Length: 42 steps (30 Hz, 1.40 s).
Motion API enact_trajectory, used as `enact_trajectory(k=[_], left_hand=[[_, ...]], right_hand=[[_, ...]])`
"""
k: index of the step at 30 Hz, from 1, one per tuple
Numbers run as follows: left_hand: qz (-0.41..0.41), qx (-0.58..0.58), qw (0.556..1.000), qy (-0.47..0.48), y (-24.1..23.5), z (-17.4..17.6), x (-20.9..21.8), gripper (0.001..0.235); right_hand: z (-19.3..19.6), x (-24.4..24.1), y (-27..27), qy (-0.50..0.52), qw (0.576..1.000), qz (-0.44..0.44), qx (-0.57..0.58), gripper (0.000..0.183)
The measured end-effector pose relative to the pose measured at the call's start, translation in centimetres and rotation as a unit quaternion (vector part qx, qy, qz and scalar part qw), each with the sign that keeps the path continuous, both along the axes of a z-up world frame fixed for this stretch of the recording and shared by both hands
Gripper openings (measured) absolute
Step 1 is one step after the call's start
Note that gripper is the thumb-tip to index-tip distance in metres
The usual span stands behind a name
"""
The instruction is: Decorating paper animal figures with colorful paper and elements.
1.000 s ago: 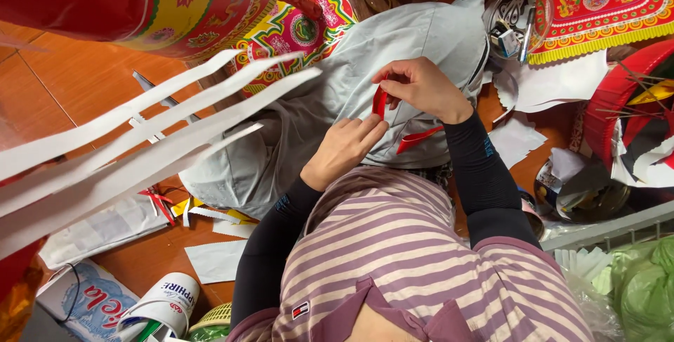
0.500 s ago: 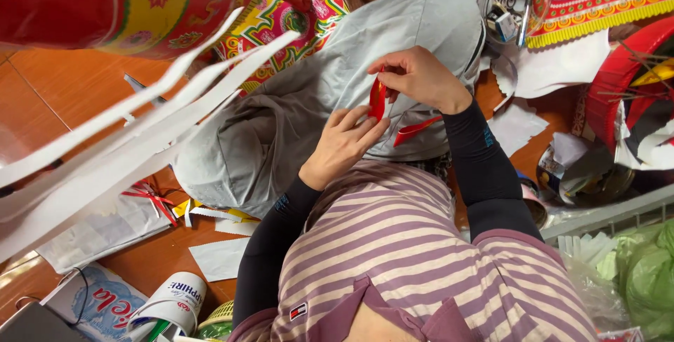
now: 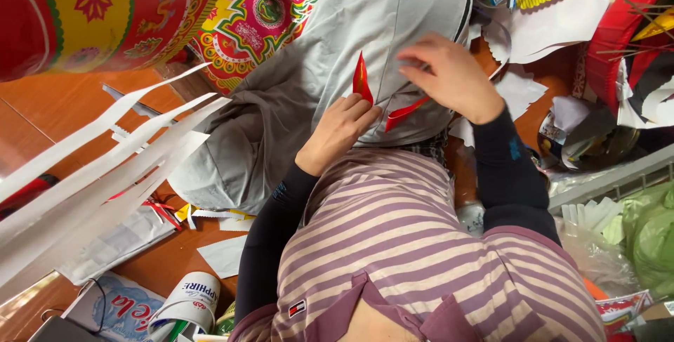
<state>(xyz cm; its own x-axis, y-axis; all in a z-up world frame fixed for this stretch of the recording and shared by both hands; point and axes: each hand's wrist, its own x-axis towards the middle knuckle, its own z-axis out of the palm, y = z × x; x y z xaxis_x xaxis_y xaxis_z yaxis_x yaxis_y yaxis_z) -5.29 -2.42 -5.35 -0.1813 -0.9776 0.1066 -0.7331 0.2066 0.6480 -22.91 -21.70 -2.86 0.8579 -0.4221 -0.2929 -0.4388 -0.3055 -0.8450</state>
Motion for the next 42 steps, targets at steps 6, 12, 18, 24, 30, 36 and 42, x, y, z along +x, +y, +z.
enact_trajectory(k=[6, 12, 18, 24, 30, 36, 42], left_hand=[[-0.012, -0.001, 1.000, 0.012, -0.1, -2.0, -0.9, 0.037], [-0.017, 0.014, 1.000, -0.009, 0.3, -2.0, -1.3, 0.048], [0.007, 0.015, 0.999, 0.050, 0.8, -2.3, -2.2, 0.035], [0.032, -0.001, 0.997, 0.069, 1.1, -2.1, -2.1, 0.020], [0.037, 0.005, 0.998, 0.050, 1.3, -1.4, -1.5, 0.014], [0.038, 0.006, 0.999, 0.018, 1.6, -1.1, -1.1, 0.010], [0.033, 0.004, 0.999, 0.030, 1.9, -0.3, -0.7, 0.010]], right_hand=[[-0.3, -4.1, -0.3, 0.202, 0.979, 0.018, -0.022, 0.032], [-1.1, -3.9, -0.1, 0.190, 0.972, -0.025, 0.139, 0.023], [-1.6, -3.5, -0.6, 0.090, 0.982, -0.009, 0.166, 0.019], [-1.1, -2.0, -0.3, 0.079, 0.980, -0.021, 0.182, 0.019], [-0.2, 0.6, 0.2, 0.061, 0.993, 0.050, 0.093, 0.027], [-0.6, 1.6, 1.3, 0.031, 0.994, 0.102, 0.003, 0.018], [-1.3, 2.0, 1.5, -0.003, 0.988, 0.155, -0.003, 0.013]])
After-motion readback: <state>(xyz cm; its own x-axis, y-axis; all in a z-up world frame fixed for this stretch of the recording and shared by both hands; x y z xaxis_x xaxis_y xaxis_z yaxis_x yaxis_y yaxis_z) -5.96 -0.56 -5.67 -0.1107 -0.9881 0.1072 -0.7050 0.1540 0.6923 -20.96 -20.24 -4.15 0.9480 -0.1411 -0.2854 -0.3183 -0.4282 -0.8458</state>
